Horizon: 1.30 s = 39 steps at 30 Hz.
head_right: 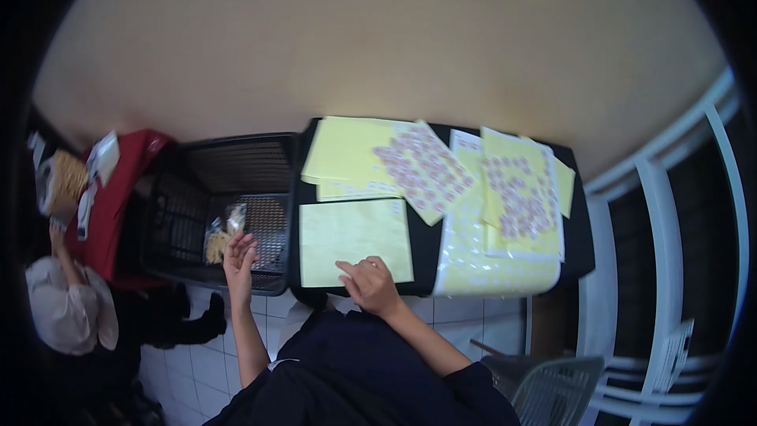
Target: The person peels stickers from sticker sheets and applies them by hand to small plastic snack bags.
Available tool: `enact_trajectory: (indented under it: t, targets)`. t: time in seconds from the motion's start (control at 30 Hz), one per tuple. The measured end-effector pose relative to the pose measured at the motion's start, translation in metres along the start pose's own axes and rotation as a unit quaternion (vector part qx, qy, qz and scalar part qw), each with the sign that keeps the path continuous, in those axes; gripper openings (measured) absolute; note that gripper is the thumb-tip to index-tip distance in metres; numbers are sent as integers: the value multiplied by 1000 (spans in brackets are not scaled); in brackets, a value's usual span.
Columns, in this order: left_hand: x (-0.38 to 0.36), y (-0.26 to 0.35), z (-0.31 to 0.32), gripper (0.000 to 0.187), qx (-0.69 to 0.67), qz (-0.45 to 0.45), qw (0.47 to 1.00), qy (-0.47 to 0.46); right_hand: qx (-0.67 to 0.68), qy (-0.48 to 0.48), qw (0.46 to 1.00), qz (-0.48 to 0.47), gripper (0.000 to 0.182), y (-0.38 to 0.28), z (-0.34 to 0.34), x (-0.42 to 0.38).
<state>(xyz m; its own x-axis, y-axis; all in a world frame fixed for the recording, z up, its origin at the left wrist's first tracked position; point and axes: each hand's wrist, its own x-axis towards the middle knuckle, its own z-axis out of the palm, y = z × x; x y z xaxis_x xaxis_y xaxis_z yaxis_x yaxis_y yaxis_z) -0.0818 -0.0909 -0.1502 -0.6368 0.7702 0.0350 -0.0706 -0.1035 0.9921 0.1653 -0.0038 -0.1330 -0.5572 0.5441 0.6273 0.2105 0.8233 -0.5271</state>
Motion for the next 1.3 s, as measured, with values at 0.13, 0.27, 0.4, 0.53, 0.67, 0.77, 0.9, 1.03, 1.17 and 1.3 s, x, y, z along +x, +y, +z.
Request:
enact_trajectory:
  t: [0.13, 0.27, 0.4, 0.53, 0.67, 0.77, 0.9, 1.03, 1.17, 1.3]
  targets:
    - [14, -10, -89, 38, 39, -47, 994, 95, 29, -114, 993, -12, 29, -26, 60, 30]
    - [59, -34, -158, 36, 164, -83, 980, 80, 66, -206, 976, -11, 26, -47, 111, 56]
    - [132, -85, -209, 42, 225, -105, 968, 22, 43, -255, 966, 22, 25, -57, 160, 76]
    - [204, -168, -250, 50, 320, -189, 926, 59, 31, -257, 962, 86, 26, -56, 202, 95]
    - [231, -264, -292, 61, 470, -235, 850, 33, 6, -248, 955, 166, 26, -48, 234, 102]
    - [243, -286, -280, 72, 455, -231, 859, -40, -16, -257, 944, 206, 25, -41, 250, 100]
    - [252, -298, -234, 100, 540, -241, 804, -58, -24, -258, 934, 247, 25, -32, 268, 93]
    - [260, -302, -207, 116, 638, -345, 688, -28, -33, -259, 926, 272, 26, -29, 279, 98]
    - [258, -291, -205, 112, 586, -338, 736, -9, -39, -264, 924, 274, 25, -27, 279, 97]
    - [246, -264, -193, 103, 533, -214, 817, 45, -22, -236, 940, 247, 23, -28, 276, 105]
